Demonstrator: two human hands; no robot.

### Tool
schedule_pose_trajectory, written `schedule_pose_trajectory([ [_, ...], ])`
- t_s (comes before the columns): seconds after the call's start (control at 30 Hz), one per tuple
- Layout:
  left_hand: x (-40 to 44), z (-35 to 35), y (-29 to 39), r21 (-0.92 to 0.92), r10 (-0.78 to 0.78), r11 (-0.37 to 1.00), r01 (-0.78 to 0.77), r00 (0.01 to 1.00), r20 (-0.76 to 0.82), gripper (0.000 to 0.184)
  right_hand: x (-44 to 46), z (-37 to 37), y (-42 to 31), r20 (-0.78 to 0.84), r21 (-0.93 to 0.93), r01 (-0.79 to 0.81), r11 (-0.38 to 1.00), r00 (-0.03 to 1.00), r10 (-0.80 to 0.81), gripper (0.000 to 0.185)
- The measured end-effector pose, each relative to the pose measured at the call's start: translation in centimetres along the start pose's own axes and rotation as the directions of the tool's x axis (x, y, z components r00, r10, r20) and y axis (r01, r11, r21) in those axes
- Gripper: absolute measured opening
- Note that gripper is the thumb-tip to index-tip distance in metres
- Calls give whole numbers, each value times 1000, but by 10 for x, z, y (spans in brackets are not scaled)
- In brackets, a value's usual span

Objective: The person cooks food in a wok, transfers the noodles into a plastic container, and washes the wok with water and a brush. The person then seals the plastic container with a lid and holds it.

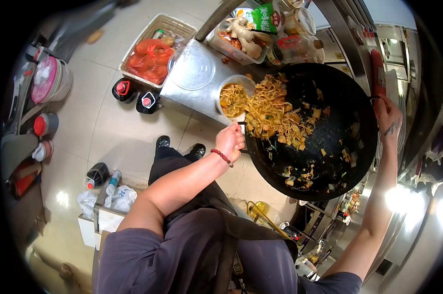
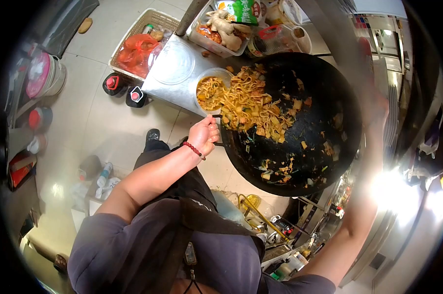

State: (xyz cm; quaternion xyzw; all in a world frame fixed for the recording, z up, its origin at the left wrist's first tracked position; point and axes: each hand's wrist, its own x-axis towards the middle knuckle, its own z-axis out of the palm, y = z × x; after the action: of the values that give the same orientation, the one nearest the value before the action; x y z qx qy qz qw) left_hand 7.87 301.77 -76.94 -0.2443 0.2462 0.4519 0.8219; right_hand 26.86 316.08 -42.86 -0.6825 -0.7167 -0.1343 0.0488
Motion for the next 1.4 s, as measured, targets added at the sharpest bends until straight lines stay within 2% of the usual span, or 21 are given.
schedule_pose_trajectory([
  [0.07,4,-4,-1,2,0,1000,0,1000,-3,26,0,1,-4,-9,-6,33,999,999,-33,27],
  [0.17,8,-7,-1,-4,-14,1000,15,1000,17,24,0,2,-3,13,-12,0,1000,1000,0,27],
  [0.23,10,-6,0,8,-5,1000,5,1000,9,24,5,4,6,-5,-140,-55,989,999,54,27],
  [0.33,13,-6,2,-1,-4,1000,4,1000,8,25,4,4,2,-6,-125,12,992,1000,-13,27],
  [0.57,12,-9,-2,-11,0,1000,0,1000,0,26,6,6,15,-18,-122,45,991,999,-48,26],
  [0.63,13,-11,-5,-17,0,1000,0,1000,21,26,3,3,3,-31,-33,-84,996,996,83,26],
  [0.67,13,-12,-6,-17,-1,1000,1,1000,22,26,1,1,0,-32,-33,-85,996,996,84,26],
  [0.73,14,-14,-8,-29,-6,1000,8,999,44,26,-2,-3,-3,-40,-59,8,998,999,-10,27],
  [0.87,14,-16,-11,-28,-6,1000,7,999,40,26,-3,-4,-1,-46,-37,87,995,995,-89,27],
  [0.93,14,-16,-12,-38,-2,999,4,999,41,26,0,-5,-2,-27,-95,136,986,990,-139,27],
  [1.17,17,-15,-8,-57,-18,998,20,999,29,25,12,-2,-10,-28,-206,188,960,980,-198,27],
  [1.23,20,-16,-6,-73,-10,997,12,1000,29,25,12,-2,-17,-5,-46,61,997,998,-61,26],
  [1.27,20,-18,-6,-74,-10,997,12,1000,30,25,11,-3,-22,-5,-47,62,997,998,-62,26],
  [1.33,22,-22,-6,-84,-17,996,20,999,45,25,10,-4,-31,-28,-153,183,971,981,-189,26],
  [1.4,24,-26,-6,-97,-28,995,32,998,50,24,15,-2,-31,-29,-147,195,970,979,-201,26],
])
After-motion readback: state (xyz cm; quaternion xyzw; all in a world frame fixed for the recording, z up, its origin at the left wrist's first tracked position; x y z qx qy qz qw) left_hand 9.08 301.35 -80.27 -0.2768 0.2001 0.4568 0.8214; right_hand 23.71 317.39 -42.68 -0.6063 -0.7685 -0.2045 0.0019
